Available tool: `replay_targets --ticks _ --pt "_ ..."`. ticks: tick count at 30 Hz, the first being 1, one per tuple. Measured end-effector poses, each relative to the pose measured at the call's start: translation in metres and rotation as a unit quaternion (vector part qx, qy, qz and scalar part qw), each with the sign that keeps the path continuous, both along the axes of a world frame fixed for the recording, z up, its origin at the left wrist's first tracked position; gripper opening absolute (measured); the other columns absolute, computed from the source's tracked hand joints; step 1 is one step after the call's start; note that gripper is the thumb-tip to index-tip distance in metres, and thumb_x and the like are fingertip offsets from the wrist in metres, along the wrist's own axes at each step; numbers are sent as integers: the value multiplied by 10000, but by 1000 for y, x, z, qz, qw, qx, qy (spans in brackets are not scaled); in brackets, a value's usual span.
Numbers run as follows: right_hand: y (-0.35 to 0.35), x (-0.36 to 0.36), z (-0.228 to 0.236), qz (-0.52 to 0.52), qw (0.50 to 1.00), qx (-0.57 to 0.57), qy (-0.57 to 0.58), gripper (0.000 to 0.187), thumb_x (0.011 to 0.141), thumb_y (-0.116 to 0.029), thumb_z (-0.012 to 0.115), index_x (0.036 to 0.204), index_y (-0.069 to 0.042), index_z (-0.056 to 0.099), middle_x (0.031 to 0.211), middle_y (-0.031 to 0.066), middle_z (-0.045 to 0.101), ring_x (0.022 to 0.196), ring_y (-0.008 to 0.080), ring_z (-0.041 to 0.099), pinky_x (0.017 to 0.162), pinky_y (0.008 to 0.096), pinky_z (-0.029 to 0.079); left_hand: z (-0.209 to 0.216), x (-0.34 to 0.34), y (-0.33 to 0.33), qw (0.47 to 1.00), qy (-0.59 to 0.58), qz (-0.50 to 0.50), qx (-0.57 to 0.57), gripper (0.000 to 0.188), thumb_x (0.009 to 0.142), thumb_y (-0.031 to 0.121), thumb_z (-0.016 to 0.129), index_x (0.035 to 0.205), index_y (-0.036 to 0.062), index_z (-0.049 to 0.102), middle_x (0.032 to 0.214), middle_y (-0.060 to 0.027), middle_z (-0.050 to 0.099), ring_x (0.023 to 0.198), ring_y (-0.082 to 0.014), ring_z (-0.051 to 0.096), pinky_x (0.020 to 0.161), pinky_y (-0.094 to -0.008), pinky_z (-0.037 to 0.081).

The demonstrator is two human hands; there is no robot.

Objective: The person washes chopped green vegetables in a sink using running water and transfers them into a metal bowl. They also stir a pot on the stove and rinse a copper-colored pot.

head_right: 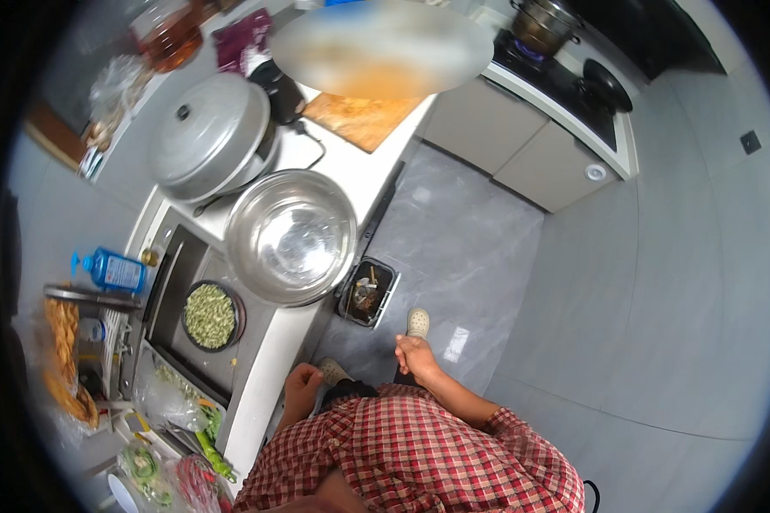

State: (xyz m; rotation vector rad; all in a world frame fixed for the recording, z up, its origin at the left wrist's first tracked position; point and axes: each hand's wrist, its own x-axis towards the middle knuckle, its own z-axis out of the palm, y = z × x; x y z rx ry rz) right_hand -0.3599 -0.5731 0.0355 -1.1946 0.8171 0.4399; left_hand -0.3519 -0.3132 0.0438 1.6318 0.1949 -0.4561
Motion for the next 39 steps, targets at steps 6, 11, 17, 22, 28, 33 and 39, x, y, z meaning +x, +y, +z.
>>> replay_targets --ticks 6,11,17,22,28,33,39 --pt "-125 0 -13 -58 998 -28 -17 290 915 -250 471 738 -30 540 478 26 441 372 127 385 365 253 341 5 66 -135 966 29 -256 35 203 861 116 549 1046 32 535 719 -21 549 658 -103 510 618 -251 428" --pt "-191 -2 21 23 996 24 -87 254 925 -243 460 997 -21 560 770 48 573 674 113 528 621 241 437 30 82 -222 875 49 -478 -55 315 916 161 497 1204 35 482 959 -71 554 875 -147 540 748 -286 441" --pt "-212 -11 46 140 978 38 -150 240 869 -172 579 1076 -51 566 1001 51 557 938 127 529 798 268 431 -10 80 -267 863 -39 -489 -123 279 902 154 520 1162 51 530 998 -87 565 904 -186 575 786 -301 453" --pt "-251 -4 59 219 929 -32 -297 225 822 -83 602 1044 -51 595 1095 52 533 999 172 519 813 295 443 56 111 -298 877 161 -431 -135 180 823 12 586 1000 23 613 989 -72 566 910 -171 574 786 -281 472" --pt "-281 3 84 245 932 38 -266 283 803 -45 596 1085 -70 597 1178 83 490 1099 230 473 891 328 431 67 143 -314 801 -35 -578 -155 188 763 -24 626 943 30 635 991 -65 575 914 -175 573 774 -286 492" --pt "-294 13 81 260 924 34 -278 268 821 -69 582 1088 -75 596 1246 98 452 1155 242 434 951 333 402 56 151 -329 793 -61 -584 -162 214 750 -25 631 956 33 631 991 -63 565 936 -197 558 777 -287 490" --pt "-306 35 83 216 945 96 -227 285 815 -79 592 1100 -83 593 1265 93 448 1172 238 428 972 356 375 73 177 -347 812 -15 -577 -84 241 733 -32 645 956 56 628 978 -49 560 916 -177 568 760 -286 493"
